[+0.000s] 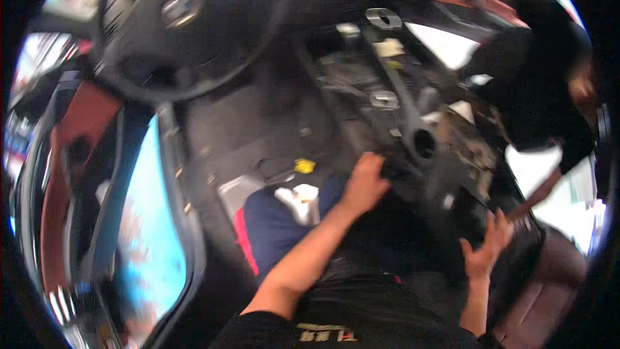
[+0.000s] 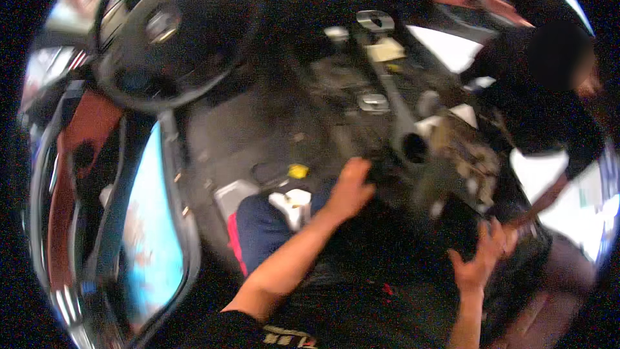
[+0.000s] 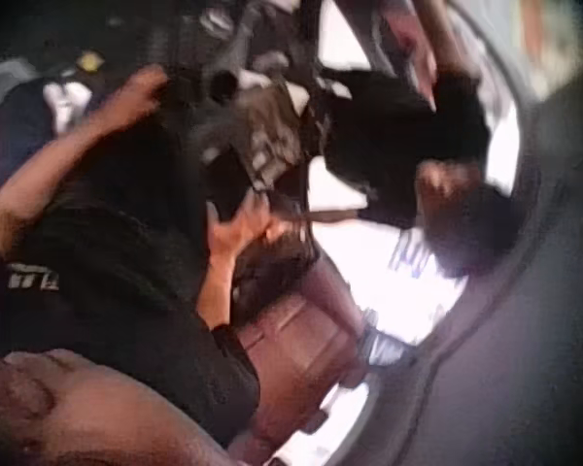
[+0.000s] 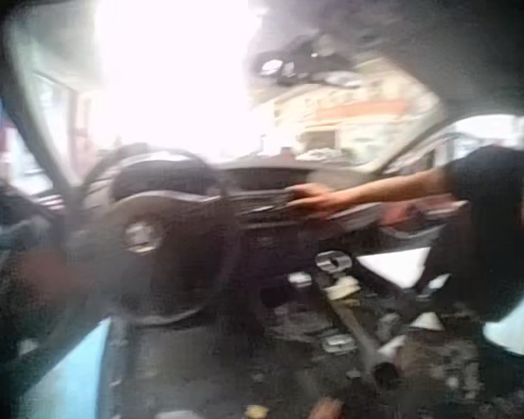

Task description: Disassembling and working on the center console and handbrake area of a car interior.

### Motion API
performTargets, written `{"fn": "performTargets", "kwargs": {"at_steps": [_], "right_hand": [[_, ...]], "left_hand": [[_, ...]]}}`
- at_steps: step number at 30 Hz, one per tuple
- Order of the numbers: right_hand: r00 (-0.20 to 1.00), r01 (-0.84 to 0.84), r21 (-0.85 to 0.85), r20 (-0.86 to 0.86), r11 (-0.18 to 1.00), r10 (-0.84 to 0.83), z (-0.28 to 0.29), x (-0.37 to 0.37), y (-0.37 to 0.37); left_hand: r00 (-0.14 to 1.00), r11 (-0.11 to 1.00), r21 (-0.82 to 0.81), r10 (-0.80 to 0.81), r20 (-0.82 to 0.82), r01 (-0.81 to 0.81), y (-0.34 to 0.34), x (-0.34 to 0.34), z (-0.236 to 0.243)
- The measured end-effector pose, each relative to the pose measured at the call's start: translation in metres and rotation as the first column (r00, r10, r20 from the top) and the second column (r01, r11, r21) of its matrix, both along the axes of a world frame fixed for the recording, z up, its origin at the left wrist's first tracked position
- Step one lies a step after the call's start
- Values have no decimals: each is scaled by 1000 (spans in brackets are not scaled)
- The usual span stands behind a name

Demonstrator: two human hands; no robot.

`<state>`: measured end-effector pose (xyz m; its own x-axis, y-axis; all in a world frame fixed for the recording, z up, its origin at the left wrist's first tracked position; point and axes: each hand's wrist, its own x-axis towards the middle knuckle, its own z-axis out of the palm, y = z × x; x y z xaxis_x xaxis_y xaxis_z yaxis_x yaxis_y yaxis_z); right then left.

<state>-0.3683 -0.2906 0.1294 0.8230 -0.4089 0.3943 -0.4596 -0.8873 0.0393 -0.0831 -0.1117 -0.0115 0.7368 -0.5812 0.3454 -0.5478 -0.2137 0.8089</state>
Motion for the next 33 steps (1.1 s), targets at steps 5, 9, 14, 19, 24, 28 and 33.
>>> {"fn": "performTargets", "kwargs": {"at_steps": [5, 9, 14, 19, 24, 28, 33], "right_hand": [[985, 41, 136, 162, 990, -63, 4, 5, 7], [969, 57, 165, 228, 985, -94, 8, 4, 6], [949, 48, 185, 298, 982, -102, 2, 0, 0], [938, 61, 194, 325, 979, -122, 0, -1, 1], [931, 78, 192, 337, 978, -140, 3, 0, 1], [923, 74, 183, 358, 980, -137, 6, 3, 2], [913, 94, 193, 375, 977, -163, 3, -1, 0]], "left_hand": [[993, 968, 248, -68, 95, 43, 19, 3, 1], [971, 951, 309, -90, 220, 19, 3, 24, -18], [956, 993, 114, -41, 290, 8, 5, 29, -22], [963, 982, 184, -98, 250, 52, 2, 33, -23], [934, 958, 288, -117, 339, 15, -2, 33, -24], [926, 992, 94, 38, 376, -79, -8, 38, -30], [948, 972, -129, 221, 230, -196, -26, 37, 9]]}}
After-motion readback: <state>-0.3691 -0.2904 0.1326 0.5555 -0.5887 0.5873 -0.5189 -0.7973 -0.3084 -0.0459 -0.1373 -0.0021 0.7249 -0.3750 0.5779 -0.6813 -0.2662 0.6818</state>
